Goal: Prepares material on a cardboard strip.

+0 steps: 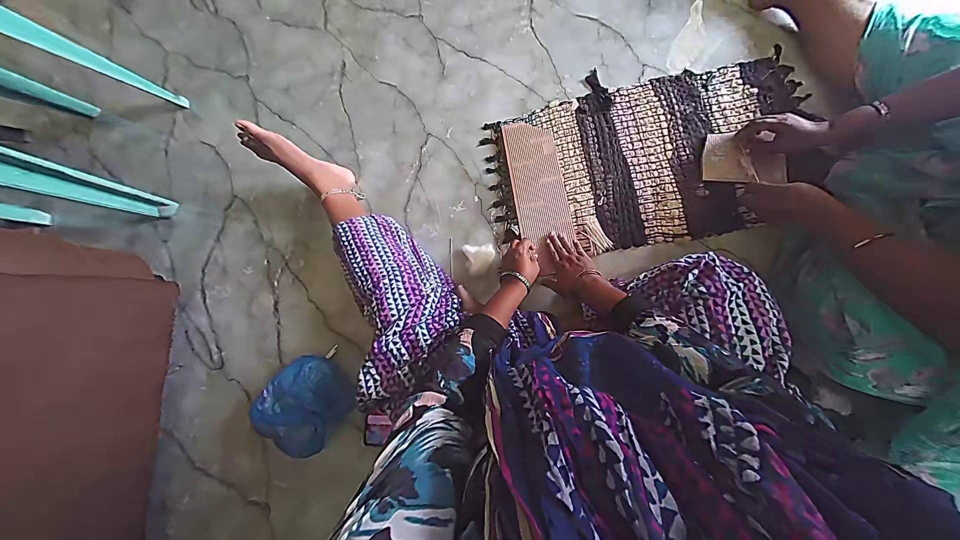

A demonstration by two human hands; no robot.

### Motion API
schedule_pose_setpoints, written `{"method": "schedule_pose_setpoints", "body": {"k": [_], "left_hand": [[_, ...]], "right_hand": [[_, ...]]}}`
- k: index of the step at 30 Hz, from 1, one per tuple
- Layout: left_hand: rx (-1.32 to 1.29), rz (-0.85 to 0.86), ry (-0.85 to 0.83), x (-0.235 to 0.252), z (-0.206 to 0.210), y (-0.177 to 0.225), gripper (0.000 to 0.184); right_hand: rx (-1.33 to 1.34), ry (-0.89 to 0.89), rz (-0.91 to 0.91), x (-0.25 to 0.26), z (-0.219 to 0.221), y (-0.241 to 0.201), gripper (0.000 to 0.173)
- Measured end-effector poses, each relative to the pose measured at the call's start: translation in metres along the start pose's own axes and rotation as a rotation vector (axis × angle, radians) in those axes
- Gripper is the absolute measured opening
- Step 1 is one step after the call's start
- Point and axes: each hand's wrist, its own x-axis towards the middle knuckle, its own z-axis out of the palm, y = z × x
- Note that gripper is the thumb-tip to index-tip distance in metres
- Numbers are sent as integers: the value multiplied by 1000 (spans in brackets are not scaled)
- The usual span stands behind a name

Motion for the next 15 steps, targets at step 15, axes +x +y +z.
{"method": "schedule_pose_setpoints", "body": {"k": [15], "left_hand": [[30, 7, 25, 9, -12, -16, 25]], "right_hand": [[35, 129, -41, 23, -2, 7, 88]]}}
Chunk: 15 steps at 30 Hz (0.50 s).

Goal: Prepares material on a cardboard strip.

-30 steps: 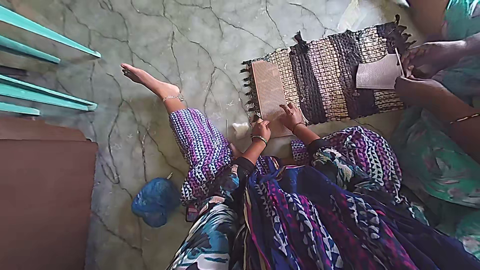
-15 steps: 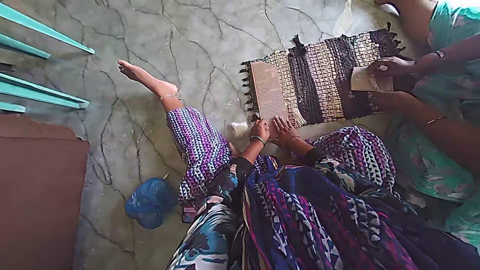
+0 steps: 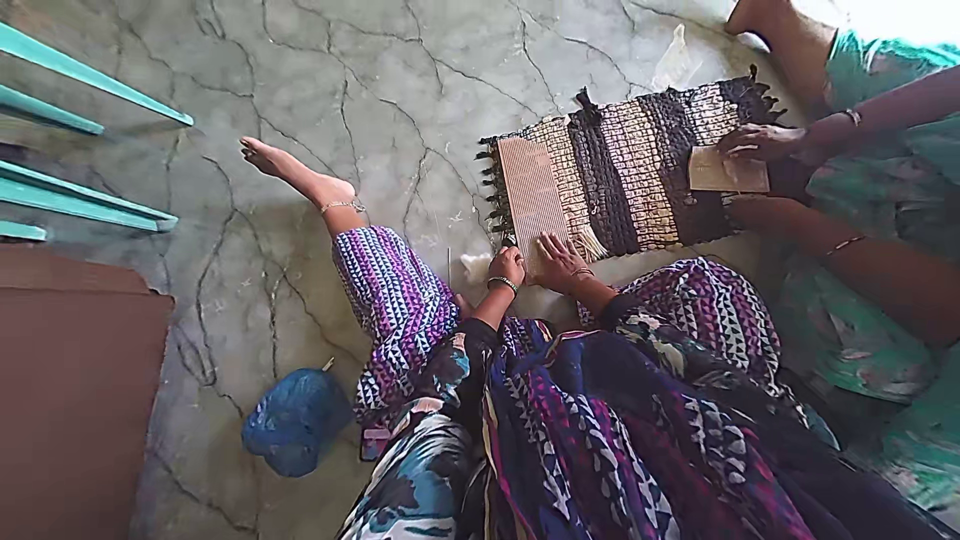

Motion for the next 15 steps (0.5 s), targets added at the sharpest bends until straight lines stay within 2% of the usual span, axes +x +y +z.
{"method": "schedule_pose_setpoints", "body": {"k": [7, 10, 13, 15], "left_hand": [[63, 12, -109, -15, -1, -1, 27], [112, 37, -179, -23, -3, 2, 28], [132, 85, -127, -20, 5, -8, 27], [114, 91, -64, -19, 8, -11, 27]], "right_hand": [[-23, -210, 58, -39, -3, -14, 93], [-69, -307, 75, -50, -22, -25, 85], [-28, -153, 82, -48, -40, -32, 59], [-11, -86, 51, -37, -33, -24, 63]]}}
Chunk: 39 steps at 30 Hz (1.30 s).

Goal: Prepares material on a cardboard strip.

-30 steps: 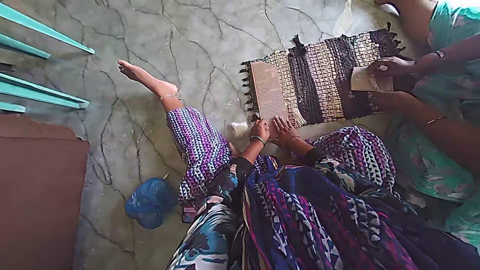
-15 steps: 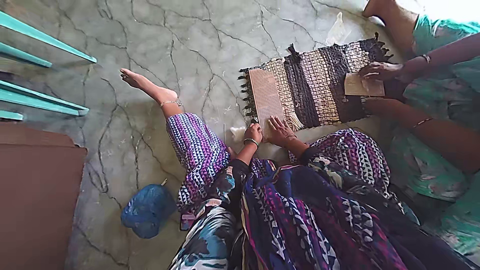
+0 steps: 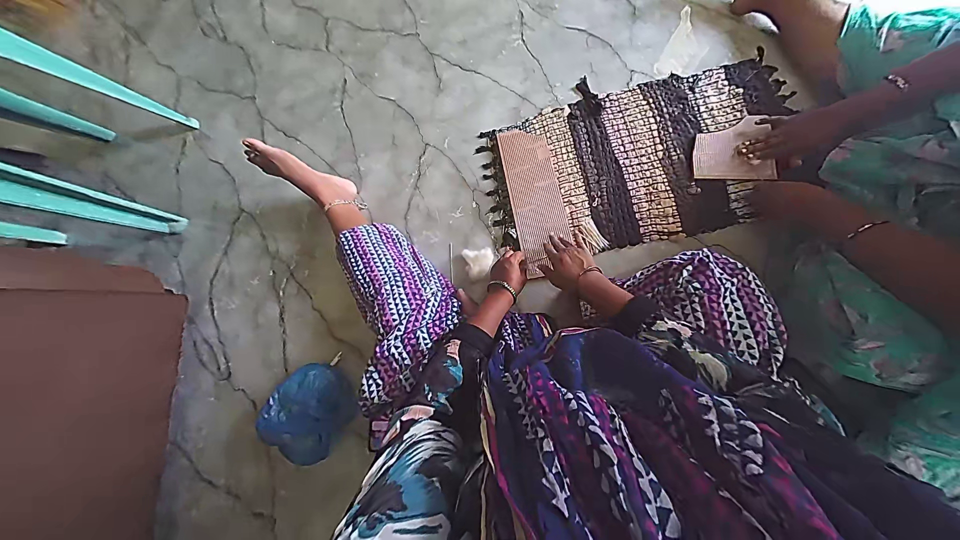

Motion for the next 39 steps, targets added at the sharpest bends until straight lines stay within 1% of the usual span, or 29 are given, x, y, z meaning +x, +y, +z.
{"method": "schedule_pose_setpoints", "body": {"k": [2, 5, 7, 9, 10, 11, 12, 14, 15, 18, 20, 22, 23, 25, 27, 29, 30, 32, 34, 36, 37, 39], "left_hand": [[1, -46, -14, 2, -8, 8, 28], [17, -97, -60, 6, -14, 12, 29], [20, -80, -78, 4, -11, 7, 27], [20, -49, -133, 1, -12, 5, 26], [24, -40, -164, 0, -13, 4, 27], [33, -33, -194, -2, -13, 2, 27], [44, -26, -219, -3, -14, 1, 28], [71, -14, -246, -6, -16, 0, 30], [77, -1, -234, -7, -15, 0, 30], [67, 25, -210, -9, -20, 8, 30], [48, 47, -198, -9, -23, 10, 30], [28, 72, -178, -8, -25, 9, 31], [20, 77, -170, -7, -26, 7, 31], [-9, 53, -133, -5, -28, -2, 29], [-92, 18, -4, -5, -29, -17, 27], [-163, -38, 94, -7, -37, -31, 29], [-169, -84, 103, -6, -42, -36, 33], [-147, -170, 100, -1, -51, -45, 39], [-105, -218, 92, 2, -53, -53, 43], [-49, -249, 45, 1, -53, -55, 49], [-14, -256, 15, 1, -51, -56, 48], [30, -270, -1, 1, -49, -57, 37]], "right_hand": [[6, 33, -26, 15, 15, 11, 76], [5, -2, -17, 21, 39, 15, 96], [-18, -86, 4, 8, 41, 6, 104], [-43, -174, 25, -5, 36, 1, 107], [-63, -212, 25, -10, 29, -1, 106], [-77, -238, 17, -13, 22, -4, 99], [-78, -239, 4, -14, 13, -6, 86], [-35, -118, 11, -12, 1, -7, 49], [-14, -50, 16, -7, 1, -4, 39], [1, 46, 16, 8, 1, 10, 34], [-42, 32, 5, 12, -2, 14, 24], [-73, 3, 4, 13, -9, 16, 18], [-80, 5, 18, 13, -13, 18, 16], [-40, 84, 76, 11, -22, 30, 14], [105, 187, 193, 8, -33, 54, 18], [295, 217, 341, 7, -46, 75, 24], [376, 221, 392, 9, -49, 85, 25], [445, 210, 454, 16, -49, 97, 26], [445, 173, 514, 20, -48, 96, 28], [415, 157, 548, 20, -48, 94, 31], [397, 160, 558, 18, -50, 92, 31], [371, 201, 568, 11, -56, 89, 29]]}}
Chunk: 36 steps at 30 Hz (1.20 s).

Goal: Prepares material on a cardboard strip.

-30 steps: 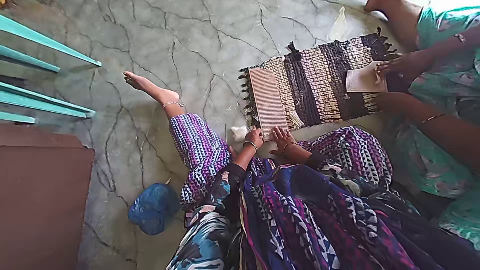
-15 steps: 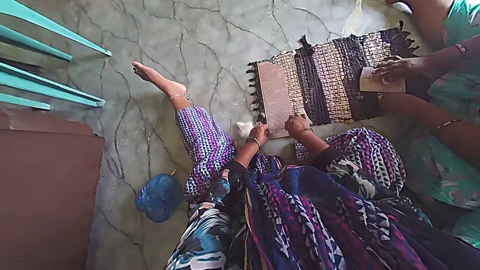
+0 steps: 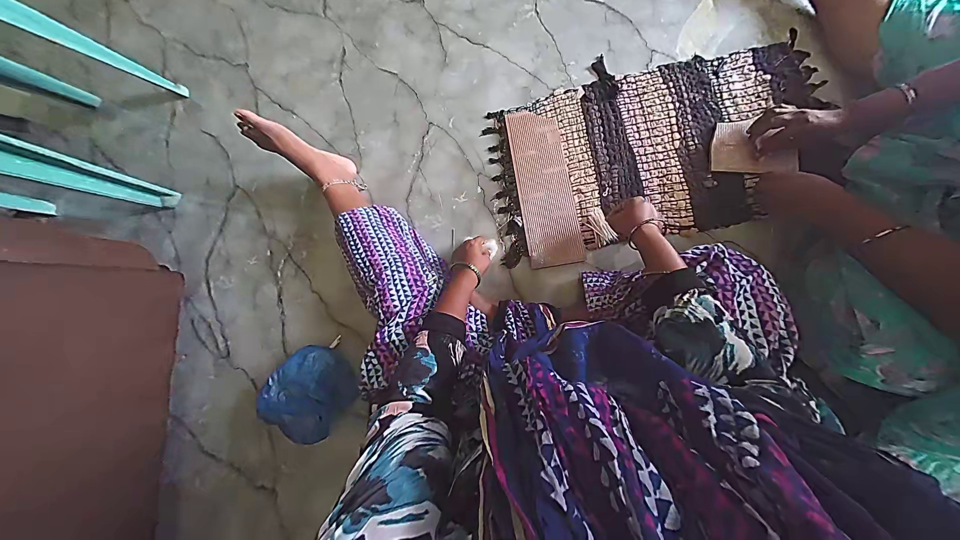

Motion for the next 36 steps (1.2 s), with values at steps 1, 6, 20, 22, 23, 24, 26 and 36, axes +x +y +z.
{"method": "schedule_pose_setpoints", "body": {"k": [1, 6, 20, 22, 23, 24, 26, 36], "left_hand": [[-8, -11, 13, 0, -2, 0, 31], [-465, 195, 211, -7, -3, -9, 29], [-941, 391, -44, -44, 6, 43, 28], [-1060, 323, -97, -44, 6, 45, 34], [-1148, 272, -125, -42, 7, 45, 37], [-1215, 238, -185, -40, 7, 45, 38], [-1298, 244, -338, -35, 8, 40, 36], [-1301, 61, 164, -48, 7, 69, 5]], "right_hand": [[14, 26, -19, -3, -2, -1, 27], [219, 16, -382, -9, 17, -11, 25], [765, -395, -681, -43, 44, -39, 4], [901, -397, -707, -40, 45, -36, 9], [964, -413, -719, -39, 44, -35, 13], [1013, -433, -732, -40, 43, -35, 15], [1049, -457, -747, -40, 42, -35, 17], [823, -51, -694, -41, 50, -40, 18]]}}
